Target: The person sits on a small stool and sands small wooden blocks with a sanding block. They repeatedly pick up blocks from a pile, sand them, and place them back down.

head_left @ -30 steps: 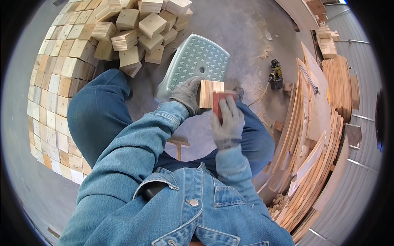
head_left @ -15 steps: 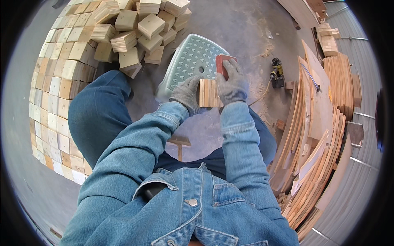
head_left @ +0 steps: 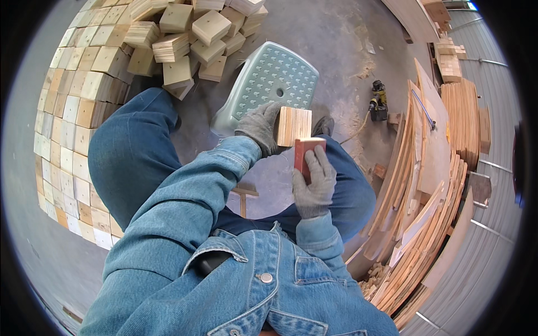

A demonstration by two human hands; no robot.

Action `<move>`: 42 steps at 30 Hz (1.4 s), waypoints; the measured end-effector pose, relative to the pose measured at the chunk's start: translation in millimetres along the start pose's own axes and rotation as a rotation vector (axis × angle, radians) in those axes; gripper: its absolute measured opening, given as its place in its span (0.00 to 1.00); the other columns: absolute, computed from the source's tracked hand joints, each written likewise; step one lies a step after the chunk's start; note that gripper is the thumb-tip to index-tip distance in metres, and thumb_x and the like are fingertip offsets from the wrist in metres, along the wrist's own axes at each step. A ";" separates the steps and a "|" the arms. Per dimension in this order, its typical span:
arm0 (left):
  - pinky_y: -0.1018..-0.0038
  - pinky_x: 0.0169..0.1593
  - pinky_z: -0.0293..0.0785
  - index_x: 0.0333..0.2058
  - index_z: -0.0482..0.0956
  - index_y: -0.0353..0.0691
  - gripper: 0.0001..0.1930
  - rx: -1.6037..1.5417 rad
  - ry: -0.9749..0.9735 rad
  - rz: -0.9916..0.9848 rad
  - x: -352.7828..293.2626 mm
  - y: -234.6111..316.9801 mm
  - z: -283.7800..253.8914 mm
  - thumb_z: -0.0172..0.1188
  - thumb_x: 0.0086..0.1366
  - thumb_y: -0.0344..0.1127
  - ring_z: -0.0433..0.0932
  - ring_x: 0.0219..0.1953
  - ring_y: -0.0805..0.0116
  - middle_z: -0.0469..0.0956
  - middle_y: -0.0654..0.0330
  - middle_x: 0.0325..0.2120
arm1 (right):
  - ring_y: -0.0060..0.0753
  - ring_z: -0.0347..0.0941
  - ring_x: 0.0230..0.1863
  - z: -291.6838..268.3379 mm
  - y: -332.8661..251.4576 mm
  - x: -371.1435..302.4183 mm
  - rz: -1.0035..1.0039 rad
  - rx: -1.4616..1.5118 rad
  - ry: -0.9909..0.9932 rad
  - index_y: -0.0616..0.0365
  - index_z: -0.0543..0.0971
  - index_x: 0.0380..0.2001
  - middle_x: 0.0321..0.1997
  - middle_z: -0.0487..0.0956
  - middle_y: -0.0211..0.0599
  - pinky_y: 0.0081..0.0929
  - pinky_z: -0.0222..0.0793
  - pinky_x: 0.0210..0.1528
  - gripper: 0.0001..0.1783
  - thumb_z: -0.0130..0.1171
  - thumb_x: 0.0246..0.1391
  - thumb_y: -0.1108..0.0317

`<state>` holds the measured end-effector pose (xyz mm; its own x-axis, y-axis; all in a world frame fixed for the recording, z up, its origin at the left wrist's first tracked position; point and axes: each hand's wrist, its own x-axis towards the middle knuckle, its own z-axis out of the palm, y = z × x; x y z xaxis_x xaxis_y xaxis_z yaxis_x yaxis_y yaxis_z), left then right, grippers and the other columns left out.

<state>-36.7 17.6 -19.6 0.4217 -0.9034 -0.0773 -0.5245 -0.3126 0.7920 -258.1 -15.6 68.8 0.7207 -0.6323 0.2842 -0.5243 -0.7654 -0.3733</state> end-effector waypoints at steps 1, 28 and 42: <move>0.56 0.73 0.69 0.72 0.61 0.40 0.64 -0.006 -0.012 -0.019 -0.1 0.4 -2.0 0.85 0.40 0.61 0.72 0.68 0.43 0.70 0.45 0.67 | 0.58 0.75 0.64 2.8 1.4 13.8 0.006 -0.019 -0.008 0.58 0.82 0.62 0.69 0.77 0.53 0.54 0.69 0.68 0.34 0.75 0.48 0.66; 0.55 0.73 0.68 0.71 0.63 0.51 0.58 0.008 -0.021 -0.035 2.4 5.9 -3.1 0.81 0.44 0.63 0.72 0.69 0.48 0.71 0.51 0.67 | 0.40 0.84 0.54 22.1 75.8 94.2 0.856 1.271 -0.124 0.64 0.77 0.68 0.60 0.84 0.46 0.35 0.84 0.56 0.29 0.66 0.64 0.73; 0.55 0.70 0.71 0.66 0.66 0.51 0.55 0.023 0.043 0.027 9.0 -13.0 16.6 0.82 0.42 0.64 0.74 0.65 0.48 0.73 0.52 0.60 | 0.40 0.80 0.62 10.0 72.0 44.1 0.866 1.027 -0.147 0.66 0.74 0.70 0.68 0.79 0.50 0.32 0.79 0.64 0.33 0.68 0.64 0.70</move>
<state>-38.4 8.6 -40.7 0.4385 -0.8982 -0.0297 -0.5526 -0.2956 0.7793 -259.5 -97.3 45.6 0.4095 -0.7938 -0.4497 -0.3050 0.3455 -0.8875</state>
